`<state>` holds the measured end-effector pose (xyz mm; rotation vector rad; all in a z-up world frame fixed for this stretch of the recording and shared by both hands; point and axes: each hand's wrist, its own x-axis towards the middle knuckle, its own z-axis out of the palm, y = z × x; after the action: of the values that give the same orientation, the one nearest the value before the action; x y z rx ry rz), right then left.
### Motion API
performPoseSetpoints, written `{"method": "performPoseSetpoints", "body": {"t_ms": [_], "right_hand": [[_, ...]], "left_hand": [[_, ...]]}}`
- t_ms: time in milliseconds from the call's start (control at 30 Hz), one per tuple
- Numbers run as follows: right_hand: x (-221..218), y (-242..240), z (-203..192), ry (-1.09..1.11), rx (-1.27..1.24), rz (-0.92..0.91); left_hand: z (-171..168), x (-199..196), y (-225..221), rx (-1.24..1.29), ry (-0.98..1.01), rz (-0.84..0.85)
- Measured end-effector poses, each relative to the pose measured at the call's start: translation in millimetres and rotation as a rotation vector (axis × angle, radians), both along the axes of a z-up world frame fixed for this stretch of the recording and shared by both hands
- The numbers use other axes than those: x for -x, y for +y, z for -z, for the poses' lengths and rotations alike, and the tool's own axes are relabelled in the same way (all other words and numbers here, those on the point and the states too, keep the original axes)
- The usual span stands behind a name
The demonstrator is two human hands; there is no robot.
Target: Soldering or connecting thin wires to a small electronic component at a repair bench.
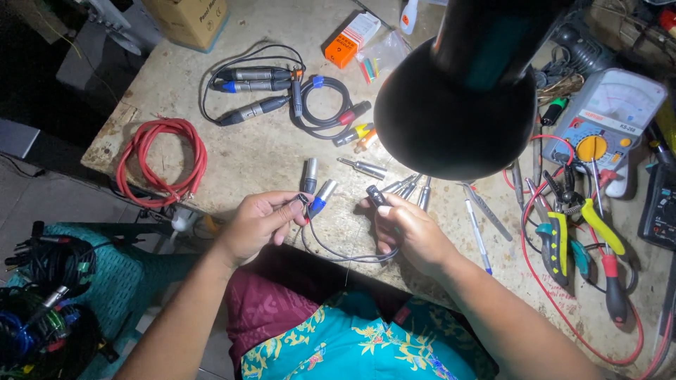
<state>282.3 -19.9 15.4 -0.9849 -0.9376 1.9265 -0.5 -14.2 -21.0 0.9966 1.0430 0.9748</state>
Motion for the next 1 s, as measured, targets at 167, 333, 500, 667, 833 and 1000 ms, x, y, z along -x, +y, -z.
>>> {"method": "performPoseSetpoints", "body": {"t_ms": [167,333,500,667,833,1000], "right_hand": [[-6.7,0.7,26.6,0.001,0.015,0.002],[-2.5,0.9,-9.5,-0.068,-0.009,-0.09],[-5.7,1.9,-11.9,-0.204,-0.19,0.019],[-12.3,11.1,-14.6,-0.287,-0.115,0.209],[-13.8,12.0,-19.6,-0.284,-0.05,0.265],[-12.3,9.2,-9.7,-0.246,-0.077,0.269]], "left_hand": [[-137.3,4.1,-4.7,0.036,0.386,-0.029],[-210.4,8.9,30.1,-0.223,0.969,-0.213],[-185.3,-0.1,119.5,-0.67,1.07,-0.161],[-88.2,-7.6,203.0,-0.661,1.158,-0.139],[-83.0,2.0,231.8,-0.621,1.125,-0.175],[-147.9,18.0,228.6,-0.937,0.733,-0.32]]}}
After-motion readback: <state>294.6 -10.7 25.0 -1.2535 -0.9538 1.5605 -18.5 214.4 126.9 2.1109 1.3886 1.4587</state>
